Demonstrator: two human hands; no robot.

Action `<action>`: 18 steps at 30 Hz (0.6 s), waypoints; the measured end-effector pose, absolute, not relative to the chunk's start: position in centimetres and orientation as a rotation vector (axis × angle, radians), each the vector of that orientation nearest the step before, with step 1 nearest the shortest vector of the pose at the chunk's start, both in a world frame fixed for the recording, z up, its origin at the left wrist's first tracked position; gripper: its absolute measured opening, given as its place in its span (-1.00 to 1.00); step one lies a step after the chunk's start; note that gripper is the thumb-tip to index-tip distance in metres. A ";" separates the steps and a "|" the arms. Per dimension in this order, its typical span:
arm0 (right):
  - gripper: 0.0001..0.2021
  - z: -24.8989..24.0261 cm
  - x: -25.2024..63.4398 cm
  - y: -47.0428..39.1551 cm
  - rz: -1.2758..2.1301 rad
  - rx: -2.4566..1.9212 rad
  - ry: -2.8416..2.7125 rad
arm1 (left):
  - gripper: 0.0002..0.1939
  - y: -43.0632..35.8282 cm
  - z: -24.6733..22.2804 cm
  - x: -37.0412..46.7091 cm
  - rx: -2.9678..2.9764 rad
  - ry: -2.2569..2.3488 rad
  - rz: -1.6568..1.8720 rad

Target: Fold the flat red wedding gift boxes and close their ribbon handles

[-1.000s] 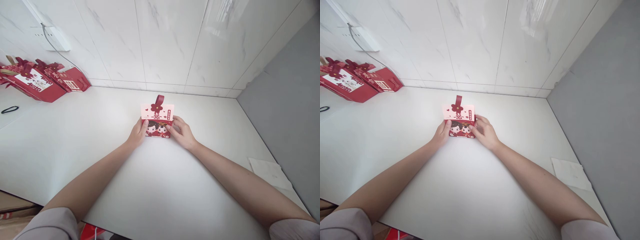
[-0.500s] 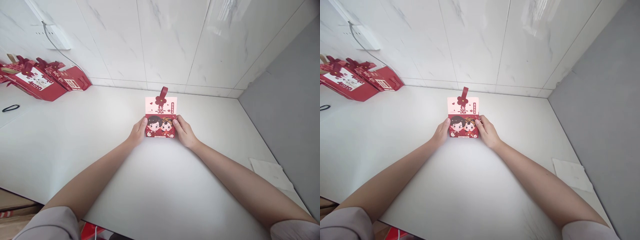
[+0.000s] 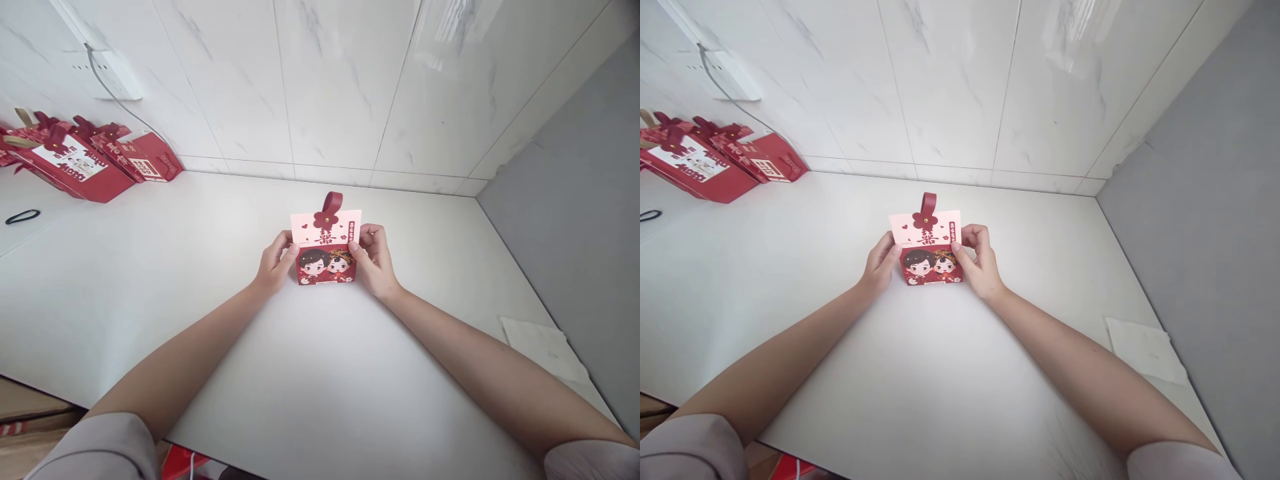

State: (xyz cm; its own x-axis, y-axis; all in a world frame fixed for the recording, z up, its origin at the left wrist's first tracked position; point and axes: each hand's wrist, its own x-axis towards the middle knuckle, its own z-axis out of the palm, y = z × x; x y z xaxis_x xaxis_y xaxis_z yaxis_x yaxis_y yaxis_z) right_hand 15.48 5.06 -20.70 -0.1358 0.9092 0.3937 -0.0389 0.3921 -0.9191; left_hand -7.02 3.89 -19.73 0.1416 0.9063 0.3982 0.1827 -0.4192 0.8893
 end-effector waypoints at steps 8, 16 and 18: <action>-0.67 -20.1 15.6 6.0 1.201 -0.780 -1.359 | -0.60 4.1 -19.3 -7.2 1.687 1.148 1.315; -0.62 -19.8 15.7 6.2 1.180 -0.844 -1.385 | -0.56 4.4 -19.4 -7.3 1.635 1.060 1.248; -0.63 -19.9 15.8 6.3 1.161 -0.838 -1.408 | -0.53 4.6 -19.6 -7.2 1.604 0.992 1.187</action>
State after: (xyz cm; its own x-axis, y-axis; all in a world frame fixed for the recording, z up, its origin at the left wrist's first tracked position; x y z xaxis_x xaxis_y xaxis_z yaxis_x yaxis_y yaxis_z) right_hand 15.82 6.27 -19.95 -0.1752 0.9402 0.2920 -0.1076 0.2765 -0.9550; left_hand -7.22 4.59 -19.58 0.2236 0.9379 0.2654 0.0946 -0.2918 0.9518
